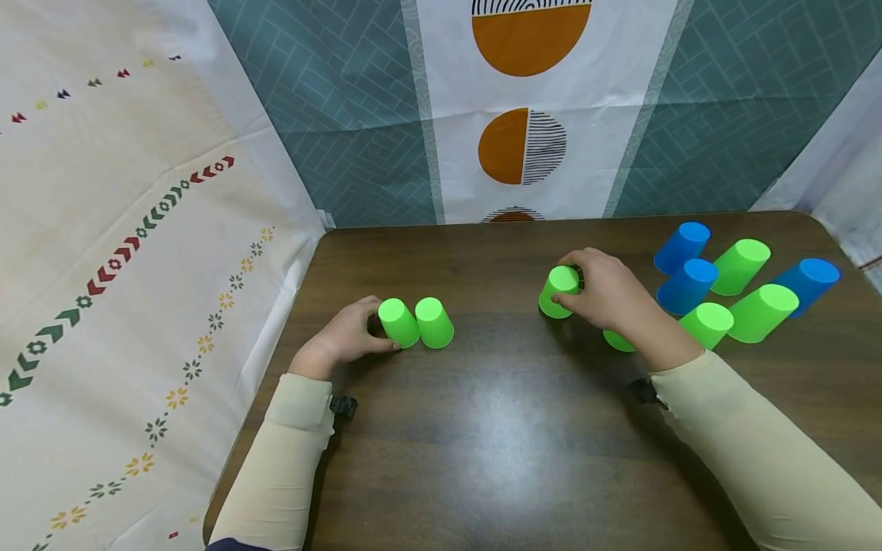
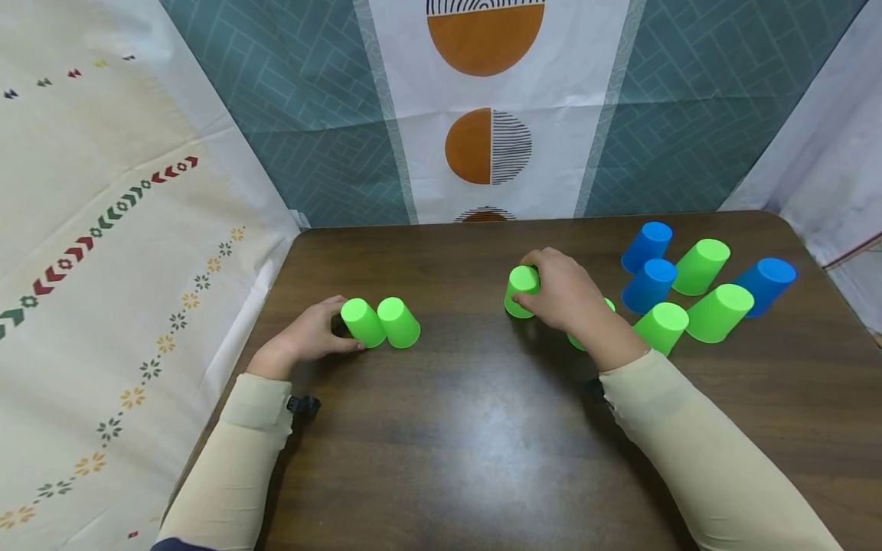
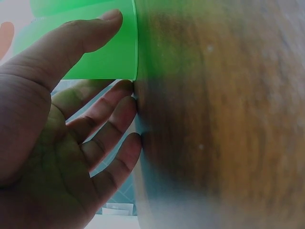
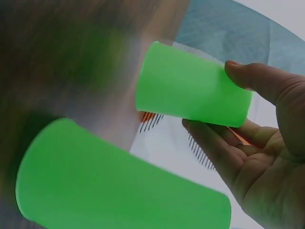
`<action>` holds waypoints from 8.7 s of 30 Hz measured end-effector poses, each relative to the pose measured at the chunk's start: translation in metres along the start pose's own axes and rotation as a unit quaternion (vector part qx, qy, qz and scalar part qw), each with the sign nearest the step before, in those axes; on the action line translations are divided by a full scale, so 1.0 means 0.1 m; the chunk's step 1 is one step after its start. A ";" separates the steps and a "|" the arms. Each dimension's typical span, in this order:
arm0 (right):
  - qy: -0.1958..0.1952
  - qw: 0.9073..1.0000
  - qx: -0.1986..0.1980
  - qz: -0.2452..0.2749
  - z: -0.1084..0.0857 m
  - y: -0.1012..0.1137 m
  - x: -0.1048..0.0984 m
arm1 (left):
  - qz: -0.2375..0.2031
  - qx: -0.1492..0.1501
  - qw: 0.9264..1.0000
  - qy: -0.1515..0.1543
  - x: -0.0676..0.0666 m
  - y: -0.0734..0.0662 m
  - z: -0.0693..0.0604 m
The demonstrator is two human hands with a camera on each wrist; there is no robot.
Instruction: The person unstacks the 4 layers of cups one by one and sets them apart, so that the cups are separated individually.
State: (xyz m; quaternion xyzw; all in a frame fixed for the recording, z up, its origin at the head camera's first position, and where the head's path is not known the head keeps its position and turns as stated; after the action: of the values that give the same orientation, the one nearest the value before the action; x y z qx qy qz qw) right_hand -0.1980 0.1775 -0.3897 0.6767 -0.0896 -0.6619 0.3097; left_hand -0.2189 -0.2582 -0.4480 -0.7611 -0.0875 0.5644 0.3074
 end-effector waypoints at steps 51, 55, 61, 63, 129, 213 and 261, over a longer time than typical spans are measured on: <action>0.025 0.996 0.068 -0.046 -0.07 -0.41 -0.25 | 0.006 0.027 1.000 -0.009 0.01 0.00 0.00; 0.025 0.996 0.068 -0.053 -0.07 -0.41 -0.24 | 0.005 0.026 1.000 -0.009 0.01 0.00 0.00; 0.013 0.995 0.062 -0.073 -0.09 -0.36 -0.23 | 0.002 0.021 1.000 -0.009 0.01 -0.01 0.00; -0.014 0.996 0.048 -0.077 -0.10 -0.31 -0.20 | 0.002 0.021 1.000 -0.008 0.01 -0.01 0.00; 0.032 0.992 -0.077 0.099 0.45 0.94 1.09 | 0.004 0.012 1.000 -0.004 -0.01 -0.03 -0.02; -0.082 0.995 -0.057 -0.021 -1.21 -0.41 0.14 | -0.026 0.014 0.999 -0.037 0.06 -0.01 0.00; -0.076 0.996 -0.044 -0.003 -1.20 -0.42 0.14 | 0.035 0.155 0.987 -0.024 0.77 -1.42 0.48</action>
State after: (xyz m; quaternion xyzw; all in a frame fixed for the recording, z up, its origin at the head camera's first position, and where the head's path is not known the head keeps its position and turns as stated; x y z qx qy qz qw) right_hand -0.0949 0.2395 -0.4320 0.6105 -0.0814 -0.7157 0.3294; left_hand -0.2054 -0.0910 -0.4379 -0.6934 0.0206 0.5994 0.3993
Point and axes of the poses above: each hand's wrist, its own z-axis towards the middle knuckle, its own x-axis out of the palm, y = z × x, the point moved 1 cm from there along z, towards the middle knuckle, and after that the axes turned 4 degrees about -x, right-handed, at the moved point
